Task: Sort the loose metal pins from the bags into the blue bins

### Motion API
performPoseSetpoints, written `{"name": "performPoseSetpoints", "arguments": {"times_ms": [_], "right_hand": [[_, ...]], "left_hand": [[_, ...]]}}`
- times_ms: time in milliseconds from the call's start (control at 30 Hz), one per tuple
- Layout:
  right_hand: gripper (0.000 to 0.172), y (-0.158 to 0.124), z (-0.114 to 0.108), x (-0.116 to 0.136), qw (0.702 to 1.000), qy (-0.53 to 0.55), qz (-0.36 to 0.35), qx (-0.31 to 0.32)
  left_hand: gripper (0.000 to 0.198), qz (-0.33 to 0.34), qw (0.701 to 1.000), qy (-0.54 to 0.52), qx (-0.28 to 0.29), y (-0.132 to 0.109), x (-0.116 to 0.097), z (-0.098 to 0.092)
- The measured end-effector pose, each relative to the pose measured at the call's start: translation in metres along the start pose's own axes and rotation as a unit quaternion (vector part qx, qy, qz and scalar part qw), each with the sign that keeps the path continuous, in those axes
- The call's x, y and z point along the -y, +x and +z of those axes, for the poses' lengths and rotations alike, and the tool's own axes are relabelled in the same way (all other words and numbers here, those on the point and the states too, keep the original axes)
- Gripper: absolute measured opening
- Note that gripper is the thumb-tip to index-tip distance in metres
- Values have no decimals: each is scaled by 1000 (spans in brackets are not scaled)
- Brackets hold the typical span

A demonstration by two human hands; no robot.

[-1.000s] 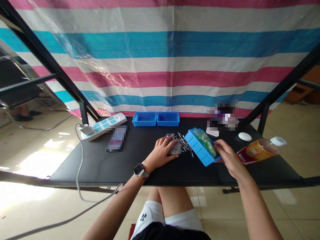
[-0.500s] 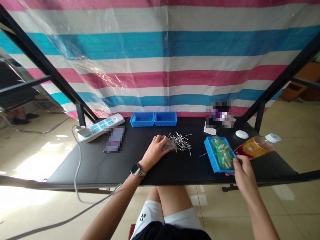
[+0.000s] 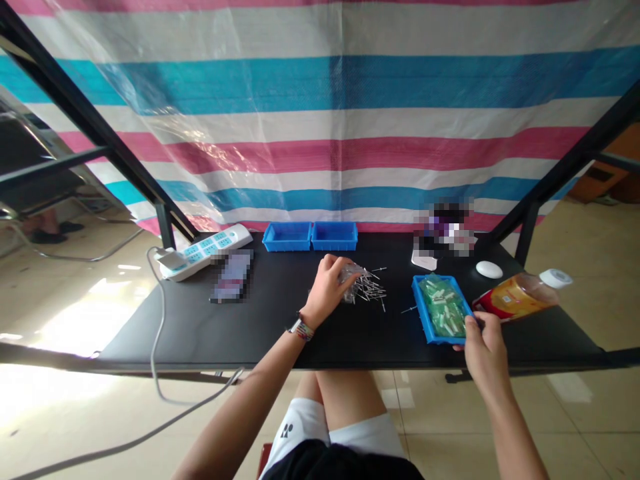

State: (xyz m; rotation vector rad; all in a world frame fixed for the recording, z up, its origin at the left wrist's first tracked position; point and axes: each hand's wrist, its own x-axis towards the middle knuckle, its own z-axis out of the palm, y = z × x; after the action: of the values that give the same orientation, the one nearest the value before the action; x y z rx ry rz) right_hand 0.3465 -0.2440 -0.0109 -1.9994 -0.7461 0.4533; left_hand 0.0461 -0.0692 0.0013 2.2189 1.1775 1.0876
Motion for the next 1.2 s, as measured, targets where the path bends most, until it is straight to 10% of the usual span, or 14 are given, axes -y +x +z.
{"name": "performPoseSetpoints", "arguments": {"times_ms": [767, 1200], "right_hand": [[51, 5, 9, 6, 998, -26, -34, -35], [35, 8, 29, 35, 979, -123, -149, -58]], "left_hand": [[68, 187, 941, 200, 198, 6, -58, 87], [38, 156, 942, 218, 200, -9, -35, 49]]}}
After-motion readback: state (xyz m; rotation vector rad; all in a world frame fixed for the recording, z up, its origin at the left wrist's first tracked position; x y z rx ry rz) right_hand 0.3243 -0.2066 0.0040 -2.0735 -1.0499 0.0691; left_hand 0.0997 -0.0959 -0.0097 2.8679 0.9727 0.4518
